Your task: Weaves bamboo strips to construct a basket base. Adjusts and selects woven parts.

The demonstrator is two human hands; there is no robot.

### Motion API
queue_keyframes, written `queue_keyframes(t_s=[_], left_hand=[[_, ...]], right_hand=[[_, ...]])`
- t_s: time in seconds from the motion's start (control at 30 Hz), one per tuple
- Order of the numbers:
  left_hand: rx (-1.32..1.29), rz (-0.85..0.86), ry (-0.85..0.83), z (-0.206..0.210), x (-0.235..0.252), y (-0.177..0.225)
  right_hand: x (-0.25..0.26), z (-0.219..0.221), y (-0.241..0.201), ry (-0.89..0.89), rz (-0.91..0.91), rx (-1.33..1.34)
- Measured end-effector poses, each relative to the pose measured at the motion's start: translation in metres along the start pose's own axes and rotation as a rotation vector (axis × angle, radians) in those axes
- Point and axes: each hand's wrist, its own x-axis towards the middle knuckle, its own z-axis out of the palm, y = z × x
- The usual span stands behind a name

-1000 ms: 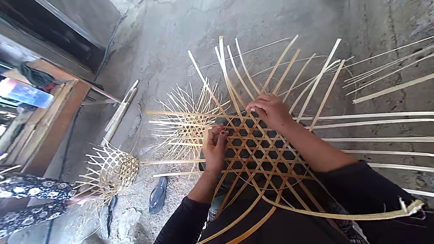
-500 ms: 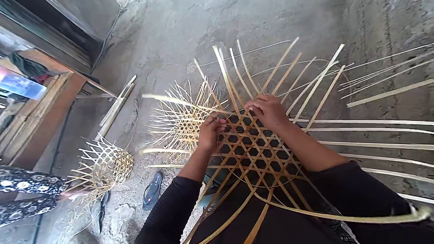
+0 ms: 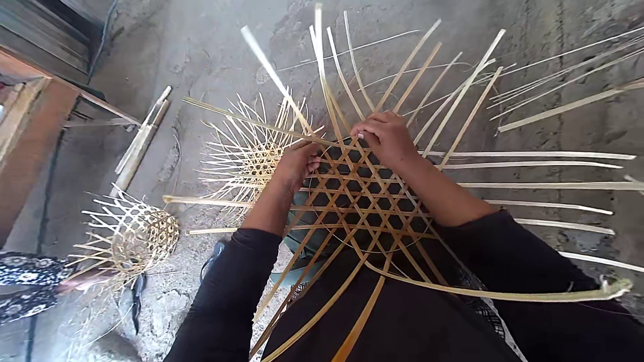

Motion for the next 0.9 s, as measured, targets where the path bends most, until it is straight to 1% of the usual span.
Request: queue_keyframes(t_s=[0.1,0.17,0.23,0.33,0.4,0.5,0.53,0.6,0.67,0.73,0.83,0.9], left_hand=[[-0.057,0.293,0.161,0.013,-0.013,-0.03],[-0.082,0.454,0.194,0.015,-0.016,-0.047],[-0.017,0.581,0.211,0.015,-0.018,-0.054],[0.187,0.746,0.274,0.017,-0.022,-0.055],[0.242,0.795,0.294,0.019,-0.022,-0.057],[0.183,0.758,0.295,0.022,-0.024,-0.06],[0.202,0.756,0.302,0.021,-0.026,-0.063],[0.336,0.836,0.326,0.021,-0.027,-0.068],[0.604,1.002,0.352,0.022,-0.029,-0.068],[0.796,1.14,0.388,0.022,-0.031,-0.056],[0.944,1.203,0.411,0.017,-0.036,-0.036],[0.986,1.237,0.396,0.013,-0.037,-0.038]], right_hand=[[0.001,-0.002,-0.004,0.002,-0.018,0.013],[0.001,-0.001,-0.004,0.012,-0.028,0.012],[0.001,0.001,-0.002,0.017,-0.029,0.015],[0.001,0.003,-0.001,0.019,-0.026,0.034],[0.001,0.001,-0.002,0.032,-0.043,0.043],[0.0,0.002,-0.002,0.042,-0.047,0.033],[0.0,0.002,-0.001,0.041,-0.046,0.033],[-0.001,0.002,-0.001,0.041,-0.045,0.036],[-0.001,0.0,-0.002,0.042,-0.038,0.045],[0.0,-0.001,-0.001,0.051,-0.033,0.062],[-0.001,0.001,0.001,0.056,-0.025,0.077],[-0.001,0.001,0.0,0.053,-0.034,0.07]])
